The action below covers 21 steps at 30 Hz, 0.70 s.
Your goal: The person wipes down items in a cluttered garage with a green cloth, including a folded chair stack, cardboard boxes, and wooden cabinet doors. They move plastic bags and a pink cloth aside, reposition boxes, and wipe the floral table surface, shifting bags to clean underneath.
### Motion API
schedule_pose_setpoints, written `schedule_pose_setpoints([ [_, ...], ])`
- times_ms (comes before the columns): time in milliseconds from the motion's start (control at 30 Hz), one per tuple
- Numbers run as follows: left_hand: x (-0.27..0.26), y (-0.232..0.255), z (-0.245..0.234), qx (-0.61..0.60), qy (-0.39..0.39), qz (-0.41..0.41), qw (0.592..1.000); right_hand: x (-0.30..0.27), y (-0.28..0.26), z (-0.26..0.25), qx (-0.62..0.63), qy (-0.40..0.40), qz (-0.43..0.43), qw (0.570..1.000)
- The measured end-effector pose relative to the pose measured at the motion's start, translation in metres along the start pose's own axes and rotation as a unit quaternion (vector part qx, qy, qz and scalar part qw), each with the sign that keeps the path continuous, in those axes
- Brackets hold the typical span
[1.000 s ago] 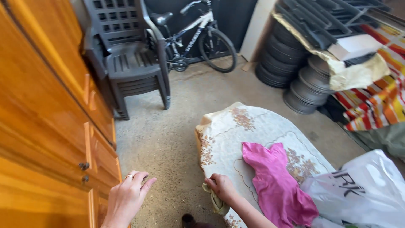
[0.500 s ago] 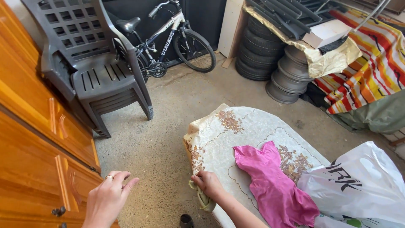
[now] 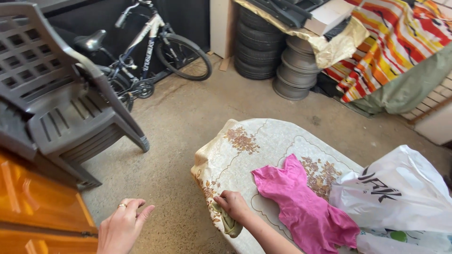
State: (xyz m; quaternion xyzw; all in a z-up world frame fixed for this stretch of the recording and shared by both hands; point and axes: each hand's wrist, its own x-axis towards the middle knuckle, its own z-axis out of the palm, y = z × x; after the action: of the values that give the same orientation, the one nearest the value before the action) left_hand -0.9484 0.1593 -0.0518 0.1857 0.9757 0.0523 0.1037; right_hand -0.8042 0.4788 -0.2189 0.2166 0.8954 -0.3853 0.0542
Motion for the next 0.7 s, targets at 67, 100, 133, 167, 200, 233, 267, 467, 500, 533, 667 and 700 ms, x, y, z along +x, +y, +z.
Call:
schedule_pose_setpoints([
  [67, 0.017, 0.012, -0.006, 0.000, -0.019, 0.017, 1.000, 0.004, 0.009, -0.011, 0.001, 0.020, 0.012, 1.000],
  [100, 0.024, 0.019, -0.007, -0.001, -0.036, 0.025, 0.999, 0.005, 0.015, -0.016, -0.001, 0.034, 0.017, 0.999],
  [133, 0.033, 0.023, -0.002, 0.003, -0.040, 0.035, 0.999, 0.004, 0.017, -0.021, 0.003, 0.039, 0.026, 0.999],
  [167, 0.040, 0.026, 0.004, -0.001, -0.042, 0.043, 0.998, 0.000, 0.018, -0.026, 0.020, 0.043, 0.034, 0.998],
  [200, 0.046, 0.029, 0.009, -0.005, -0.043, 0.051, 0.998, -0.005, 0.019, -0.032, 0.036, 0.046, 0.042, 0.997],
  [233, 0.054, 0.034, 0.016, -0.002, -0.047, 0.064, 0.997, -0.009, 0.023, -0.033, 0.040, 0.054, 0.052, 0.996],
  [267, 0.062, 0.038, 0.023, 0.006, -0.046, 0.073, 0.996, -0.014, 0.026, -0.035, 0.042, 0.062, 0.068, 0.995],
  [467, 0.100, 0.084, 0.025, 0.024, -0.092, 0.148, 0.984, -0.057, 0.055, -0.040, 0.050, 0.138, 0.148, 0.978],
  [500, 0.109, 0.095, 0.022, 0.015, -0.095, 0.175, 0.980, -0.065, 0.060, -0.046, 0.051, 0.164, 0.160, 0.972],
  [533, 0.120, 0.100, 0.031, 0.019, -0.097, 0.197, 0.975, -0.075, 0.065, -0.046, 0.055, 0.180, 0.174, 0.967],
  [667, 0.151, 0.127, 0.048, 0.067, -0.072, 0.279, 0.955, -0.123, 0.075, -0.047, 0.073, 0.254, 0.229, 0.937],
  [700, 0.154, 0.137, 0.049, 0.087, -0.091, 0.284, 0.951, -0.137, 0.076, -0.046, 0.081, 0.265, 0.247, 0.929],
])
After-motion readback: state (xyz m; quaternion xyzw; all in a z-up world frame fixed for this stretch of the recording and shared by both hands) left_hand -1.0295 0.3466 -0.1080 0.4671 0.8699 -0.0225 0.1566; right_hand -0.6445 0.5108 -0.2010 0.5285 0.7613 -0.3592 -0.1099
